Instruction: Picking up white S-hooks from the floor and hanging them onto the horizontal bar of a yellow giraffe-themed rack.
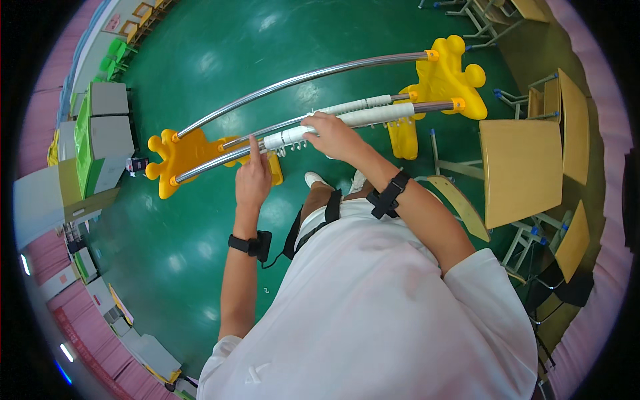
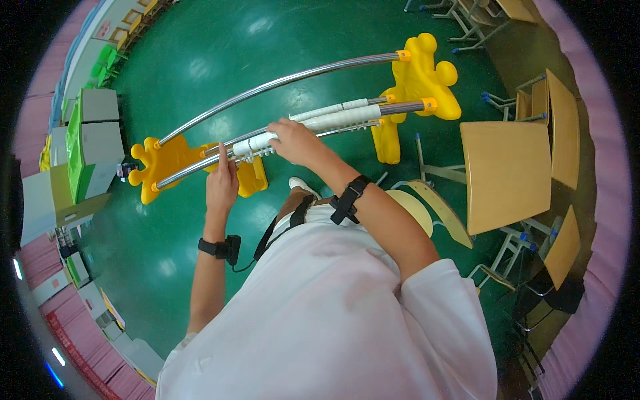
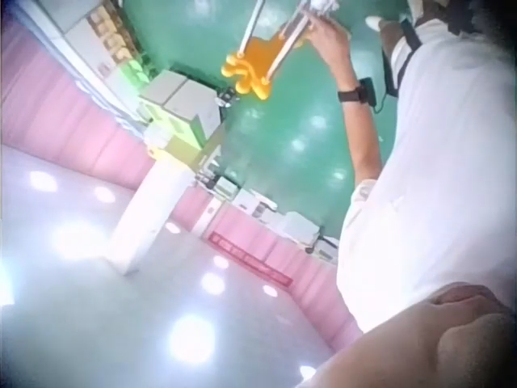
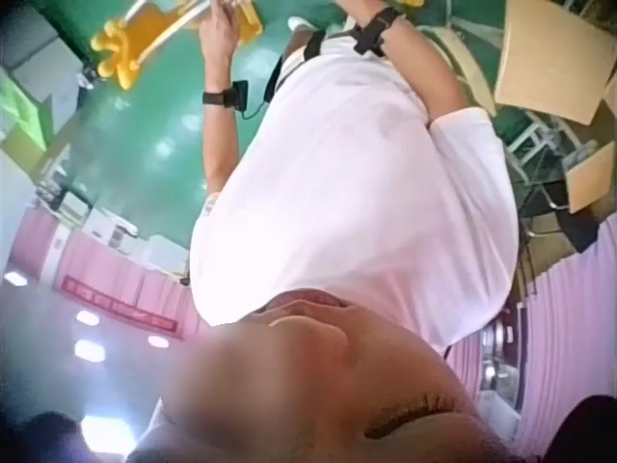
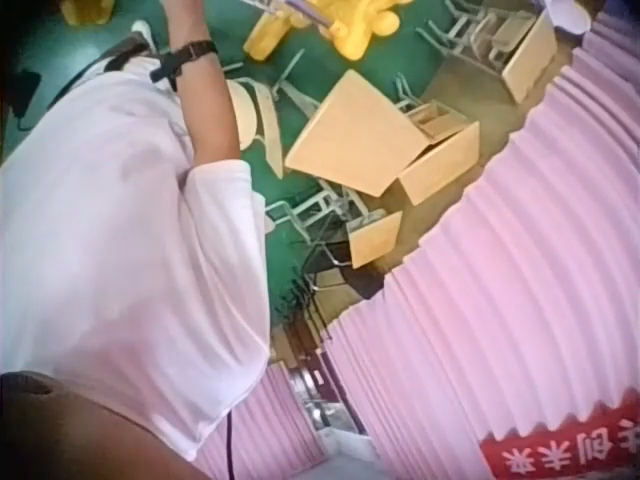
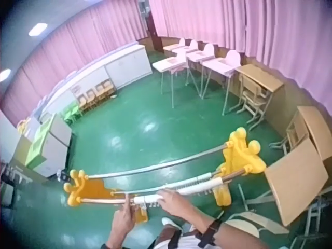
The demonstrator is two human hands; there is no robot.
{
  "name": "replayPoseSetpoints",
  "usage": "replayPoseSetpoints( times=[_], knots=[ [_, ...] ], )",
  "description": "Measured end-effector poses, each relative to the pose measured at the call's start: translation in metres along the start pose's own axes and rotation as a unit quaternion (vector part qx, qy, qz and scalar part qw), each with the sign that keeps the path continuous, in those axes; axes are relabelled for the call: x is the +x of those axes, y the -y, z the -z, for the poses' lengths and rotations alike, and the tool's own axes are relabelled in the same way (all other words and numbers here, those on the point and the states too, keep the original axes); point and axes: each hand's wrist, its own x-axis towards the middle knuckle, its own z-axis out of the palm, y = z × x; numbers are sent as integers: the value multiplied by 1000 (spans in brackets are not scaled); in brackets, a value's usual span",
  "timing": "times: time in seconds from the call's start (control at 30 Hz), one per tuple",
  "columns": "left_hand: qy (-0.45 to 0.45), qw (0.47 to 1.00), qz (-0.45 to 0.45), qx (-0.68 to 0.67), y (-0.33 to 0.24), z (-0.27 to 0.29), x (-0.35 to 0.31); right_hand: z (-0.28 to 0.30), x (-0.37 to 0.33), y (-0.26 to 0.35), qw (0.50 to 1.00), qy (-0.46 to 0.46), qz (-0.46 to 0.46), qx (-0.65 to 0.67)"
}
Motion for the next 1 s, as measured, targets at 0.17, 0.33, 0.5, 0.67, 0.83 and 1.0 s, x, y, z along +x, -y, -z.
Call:
replayPoseSetpoints(
  times=[0.17,0.33,0.5,0.67,0.83,1.0],
  knots=[
    [18,1000,-15,-14,8,0,-3,-2,-1,-2,1000,-11,11,-2],
    [-5,995,-56,-83,13,0,0,-1,-2,-1,1000,-15,17,1],
    [-31,991,-63,-116,11,0,2,-1,-2,-1,1000,-7,3,-13],
    [-36,988,-61,-134,14,2,3,-1,-2,-2,1000,-12,10,-6],
    [-40,991,-118,-45,15,6,7,-3,-4,-1,1000,-21,8,-13],
    [-14,995,-92,-32,19,3,4,-1,-4,-1,1000,-19,8,-7]
  ],
)
